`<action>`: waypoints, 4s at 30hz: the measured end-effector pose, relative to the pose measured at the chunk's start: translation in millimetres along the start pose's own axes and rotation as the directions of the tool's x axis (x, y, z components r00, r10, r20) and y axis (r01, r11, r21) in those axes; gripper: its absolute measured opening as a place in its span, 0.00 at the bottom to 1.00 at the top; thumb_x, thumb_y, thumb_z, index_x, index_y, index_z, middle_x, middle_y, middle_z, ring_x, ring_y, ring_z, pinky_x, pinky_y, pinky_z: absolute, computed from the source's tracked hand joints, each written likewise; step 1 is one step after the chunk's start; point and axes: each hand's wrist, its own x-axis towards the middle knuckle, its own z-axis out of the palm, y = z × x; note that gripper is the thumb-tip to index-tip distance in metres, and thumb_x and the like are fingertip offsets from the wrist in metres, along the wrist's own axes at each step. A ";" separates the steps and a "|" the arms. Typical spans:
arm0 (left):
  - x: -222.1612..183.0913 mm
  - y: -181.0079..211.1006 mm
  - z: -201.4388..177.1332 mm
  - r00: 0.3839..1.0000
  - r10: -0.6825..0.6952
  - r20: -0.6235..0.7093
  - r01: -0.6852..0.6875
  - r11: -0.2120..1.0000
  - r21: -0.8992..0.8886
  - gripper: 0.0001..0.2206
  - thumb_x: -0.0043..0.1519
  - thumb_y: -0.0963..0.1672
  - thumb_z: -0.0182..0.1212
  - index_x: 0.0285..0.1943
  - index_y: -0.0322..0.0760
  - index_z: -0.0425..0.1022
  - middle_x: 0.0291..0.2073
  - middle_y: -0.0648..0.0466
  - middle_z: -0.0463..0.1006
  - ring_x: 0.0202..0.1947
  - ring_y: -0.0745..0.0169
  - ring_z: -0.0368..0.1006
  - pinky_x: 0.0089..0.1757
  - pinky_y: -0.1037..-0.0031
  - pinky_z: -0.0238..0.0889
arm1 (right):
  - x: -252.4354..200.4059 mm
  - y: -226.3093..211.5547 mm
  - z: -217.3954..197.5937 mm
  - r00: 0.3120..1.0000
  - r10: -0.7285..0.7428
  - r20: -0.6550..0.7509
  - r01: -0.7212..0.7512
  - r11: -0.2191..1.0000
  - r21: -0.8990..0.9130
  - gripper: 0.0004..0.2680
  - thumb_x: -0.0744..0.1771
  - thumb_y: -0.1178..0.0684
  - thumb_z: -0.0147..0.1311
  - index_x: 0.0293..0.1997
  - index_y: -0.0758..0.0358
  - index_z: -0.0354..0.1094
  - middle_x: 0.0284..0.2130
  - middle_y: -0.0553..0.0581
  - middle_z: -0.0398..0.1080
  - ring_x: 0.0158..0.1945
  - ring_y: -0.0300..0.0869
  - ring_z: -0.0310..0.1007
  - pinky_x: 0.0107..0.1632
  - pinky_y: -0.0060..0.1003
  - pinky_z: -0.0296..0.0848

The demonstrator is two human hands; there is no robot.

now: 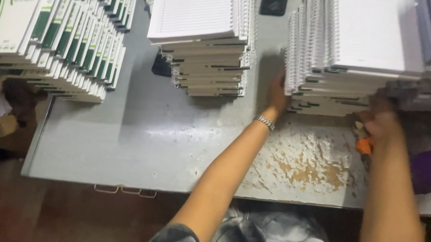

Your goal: The person is organizing and inspecting spiral-bound notebooks by picking them up, flipping through the pages, and stacking them into neat piles on a workbench.

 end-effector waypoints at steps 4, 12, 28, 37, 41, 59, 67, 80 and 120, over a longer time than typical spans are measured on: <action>25.7 -107.3 5.1 0.976 -0.215 -0.019 0.215 0.976 0.037 0.24 0.69 0.51 0.47 0.70 0.34 0.67 0.64 0.43 0.72 0.64 0.46 0.67 0.62 0.57 0.60 | -6.5 -107.8 -42.1 0.864 0.405 0.299 -0.379 0.134 0.916 0.25 0.62 0.73 0.41 0.64 0.54 0.62 0.56 0.56 0.65 0.55 0.46 0.68 0.50 0.39 0.76; -2.8 -79.1 -59.4 0.867 -0.469 0.172 0.373 0.836 0.402 0.27 0.60 0.45 0.63 0.71 0.43 0.69 0.61 0.47 0.76 0.60 0.52 0.73 0.59 0.55 0.66 | -0.2 -189.4 -40.8 0.733 0.568 0.374 -0.400 -0.085 0.912 0.21 0.72 0.41 0.34 0.72 0.60 0.54 0.67 0.64 0.59 0.72 0.52 0.59 0.70 0.50 0.62; -159.2 53.2 -144.6 0.981 -0.063 0.185 0.063 0.998 0.009 0.18 0.62 0.43 0.62 0.62 0.34 0.75 0.51 0.41 0.80 0.54 0.50 0.75 0.53 0.56 0.68 | -143.4 -294.5 -59.7 0.767 0.497 0.407 -0.388 -0.147 0.910 0.09 0.71 0.47 0.49 0.58 0.43 0.71 0.52 0.46 0.73 0.57 0.35 0.71 0.60 0.36 0.70; -249.8 146.0 -195.1 0.989 -0.134 -0.061 0.129 0.989 -0.066 0.16 0.62 0.43 0.60 0.56 0.27 0.75 0.49 0.33 0.78 0.55 0.42 0.73 0.52 0.54 0.66 | -196.0 -287.0 1.3 0.757 0.452 0.471 -0.452 -0.157 0.878 0.05 0.70 0.49 0.54 0.51 0.47 0.69 0.45 0.45 0.70 0.51 0.38 0.68 0.56 0.44 0.67; -271.5 141.9 -227.2 0.981 -0.153 -0.121 0.129 0.973 -0.190 0.16 0.62 0.43 0.60 0.56 0.27 0.75 0.51 0.33 0.77 0.57 0.41 0.72 0.53 0.53 0.66 | -202.4 -307.3 9.6 0.915 0.323 0.240 -0.369 0.434 0.822 0.09 0.64 0.60 0.56 0.47 0.58 0.72 0.45 0.50 0.73 0.50 0.39 0.70 0.53 0.39 0.67; -267.7 133.3 -397.6 0.895 -0.271 -0.353 0.008 0.804 -0.595 0.15 0.63 0.42 0.59 0.58 0.28 0.75 0.61 0.33 0.71 0.63 0.37 0.67 0.59 0.50 0.63 | -148.9 -526.2 -15.9 0.744 0.223 0.630 -0.668 0.236 0.706 0.14 0.70 0.50 0.45 0.58 0.69 0.66 0.48 0.71 0.70 0.53 0.56 0.70 0.59 0.59 0.63; -264.5 116.4 -433.6 0.833 -0.382 -0.400 -0.059 0.658 -0.751 0.15 0.64 0.41 0.58 0.59 0.29 0.74 0.65 0.33 0.68 0.65 0.35 0.65 0.61 0.49 0.62 | -120.8 -525.7 -58.9 0.797 0.195 0.572 -0.568 0.564 0.600 0.21 0.75 0.43 0.35 0.66 0.77 0.59 0.56 0.85 0.65 0.61 0.69 0.66 0.63 0.69 0.59; -324.1 275.6 -415.1 0.864 0.150 -0.480 -0.169 0.986 0.005 0.23 0.73 0.50 0.46 0.72 0.34 0.66 0.70 0.43 0.66 0.73 0.46 0.57 0.67 0.55 0.49 | -117.5 -599.6 -152.8 0.932 0.004 0.363 -0.305 0.553 0.776 0.19 0.69 0.47 0.64 0.59 0.77 0.69 0.49 0.79 0.70 0.47 0.62 0.75 0.44 0.51 0.79; -305.7 285.7 -347.4 0.777 0.520 -0.354 -0.134 0.686 0.715 0.14 0.55 0.41 0.73 0.49 0.37 0.78 0.74 0.47 0.60 0.77 0.35 0.45 0.66 0.34 0.17 | -151.1 -619.3 -159.4 0.989 0.100 0.106 -0.138 0.408 0.902 0.16 0.70 0.58 0.58 0.63 0.78 0.64 0.54 0.80 0.68 0.57 0.63 0.72 0.57 0.54 0.72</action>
